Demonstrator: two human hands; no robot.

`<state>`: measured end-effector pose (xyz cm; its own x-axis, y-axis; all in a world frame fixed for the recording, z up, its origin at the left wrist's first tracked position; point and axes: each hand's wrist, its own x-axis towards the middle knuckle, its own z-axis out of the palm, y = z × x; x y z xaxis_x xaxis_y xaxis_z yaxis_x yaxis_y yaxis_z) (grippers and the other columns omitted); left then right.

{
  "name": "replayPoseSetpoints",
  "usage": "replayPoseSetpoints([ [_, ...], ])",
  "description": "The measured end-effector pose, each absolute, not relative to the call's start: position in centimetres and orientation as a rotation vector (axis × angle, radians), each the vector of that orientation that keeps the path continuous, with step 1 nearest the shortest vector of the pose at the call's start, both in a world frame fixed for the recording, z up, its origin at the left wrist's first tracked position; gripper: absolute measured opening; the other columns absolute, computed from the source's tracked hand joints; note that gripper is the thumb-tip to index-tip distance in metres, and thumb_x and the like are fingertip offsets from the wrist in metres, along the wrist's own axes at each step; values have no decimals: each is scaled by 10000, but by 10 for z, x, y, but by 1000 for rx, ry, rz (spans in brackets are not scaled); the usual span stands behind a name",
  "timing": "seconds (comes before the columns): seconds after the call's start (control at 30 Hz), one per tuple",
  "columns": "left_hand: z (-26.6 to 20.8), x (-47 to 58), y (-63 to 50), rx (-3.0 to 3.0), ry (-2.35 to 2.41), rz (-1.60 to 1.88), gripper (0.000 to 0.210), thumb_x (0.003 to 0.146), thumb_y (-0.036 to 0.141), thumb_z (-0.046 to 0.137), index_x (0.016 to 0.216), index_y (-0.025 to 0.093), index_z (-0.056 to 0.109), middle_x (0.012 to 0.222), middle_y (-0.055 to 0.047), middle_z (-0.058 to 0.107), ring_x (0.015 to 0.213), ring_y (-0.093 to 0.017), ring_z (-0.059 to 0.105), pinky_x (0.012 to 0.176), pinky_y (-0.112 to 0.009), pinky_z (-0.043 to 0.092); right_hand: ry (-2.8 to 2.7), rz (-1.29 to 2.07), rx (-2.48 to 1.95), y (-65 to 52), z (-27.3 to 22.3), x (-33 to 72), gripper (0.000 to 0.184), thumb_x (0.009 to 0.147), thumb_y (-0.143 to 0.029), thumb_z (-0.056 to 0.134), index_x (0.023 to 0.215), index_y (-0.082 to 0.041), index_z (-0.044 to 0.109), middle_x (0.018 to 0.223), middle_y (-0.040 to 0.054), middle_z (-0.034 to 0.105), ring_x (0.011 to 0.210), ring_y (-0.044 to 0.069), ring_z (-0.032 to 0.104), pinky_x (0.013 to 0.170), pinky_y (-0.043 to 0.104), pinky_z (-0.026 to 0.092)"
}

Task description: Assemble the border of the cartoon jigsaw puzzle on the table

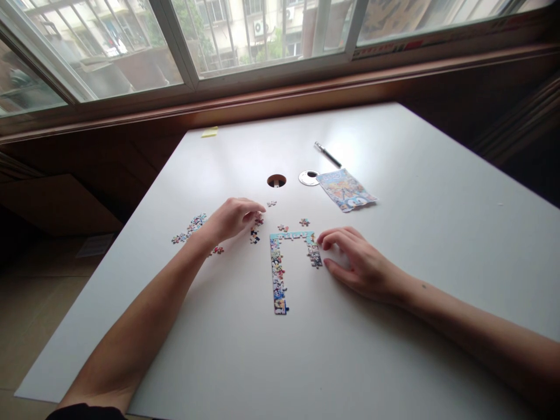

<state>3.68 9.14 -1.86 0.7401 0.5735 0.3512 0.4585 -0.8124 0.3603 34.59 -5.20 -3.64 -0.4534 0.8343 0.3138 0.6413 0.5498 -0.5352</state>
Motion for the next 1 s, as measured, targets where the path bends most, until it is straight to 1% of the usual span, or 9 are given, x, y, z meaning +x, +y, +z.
replayPoseSetpoints([
  [0.17,-21,60,74,2828,651,588,224,984,211,532,1103,242,719,1174,-60,710,1106,-204,617,939,-370,500,-2236,445,-1174,-52,-36,345,260,836,-124,589,1038,-253,489,1144,83,632,1124,277,538,968,450,486],
  [0.3,-26,73,62,2893,727,537,223,1006,246,517,1089,289,719,1164,-43,698,1049,-198,609,930,-378,449,-2241,453,-1174,-51,-36,346,225,867,-141,576,1045,-250,494,1160,81,629,1132,270,530,982,445,471],
  [0.47,-20,70,65,2870,846,519,198,993,227,528,1008,230,726,1099,-42,712,1019,-195,618,940,-372,420,-2213,454,-1193,-52,-35,345,126,926,-180,541,1028,-243,502,1171,83,628,1141,264,514,991,452,453],
  [0.57,-11,80,67,2887,860,486,229,994,198,512,1085,234,719,1131,-58,703,1019,-201,608,911,-364,418,-2196,477,-1208,-52,-35,343,86,944,-193,526,1014,-238,506,1172,85,628,1134,261,507,987,456,452],
  [0.67,-6,102,71,2912,736,435,282,1010,195,484,1133,295,718,1169,-42,692,1038,-199,597,896,-354,405,-2196,483,-1208,-52,-34,343,74,950,-199,521,1013,-235,511,1173,86,628,1127,259,506,992,465,449],
  [0.8,-9,117,81,2882,655,398,178,960,249,598,1052,292,744,1135,-29,707,1050,-207,595,914,-357,373,-2197,490,-1215,-53,-32,344,79,947,-196,524,1014,-236,510,1166,86,635,1125,258,509,996,467,451],
  [0.87,-10,112,86,2845,703,414,122,930,234,634,932,261,753,1085,-23,724,1033,-202,598,915,-353,358,-2193,497,-1214,-54,-32,343,82,944,-197,528,1012,-237,508,1165,86,638,1125,257,513,992,461,455],
  [0.93,-10,102,91,2822,743,401,136,914,217,645,810,232,731,1012,-9,738,1008,-192,603,916,-351,340,-2188,501,-1213,-54,-31,343,78,942,-200,531,1006,-238,506,1162,86,640,1127,260,515,986,457,459],
  [1.0,-10,92,93,2803,763,376,119,907,203,643,819,228,719,958,2,740,972,-178,610,918,-349,326,-2184,503,-1215,-54,-32,343,74,943,-204,530,1003,-240,505,1156,85,642,1129,263,515,982,457,458],
])
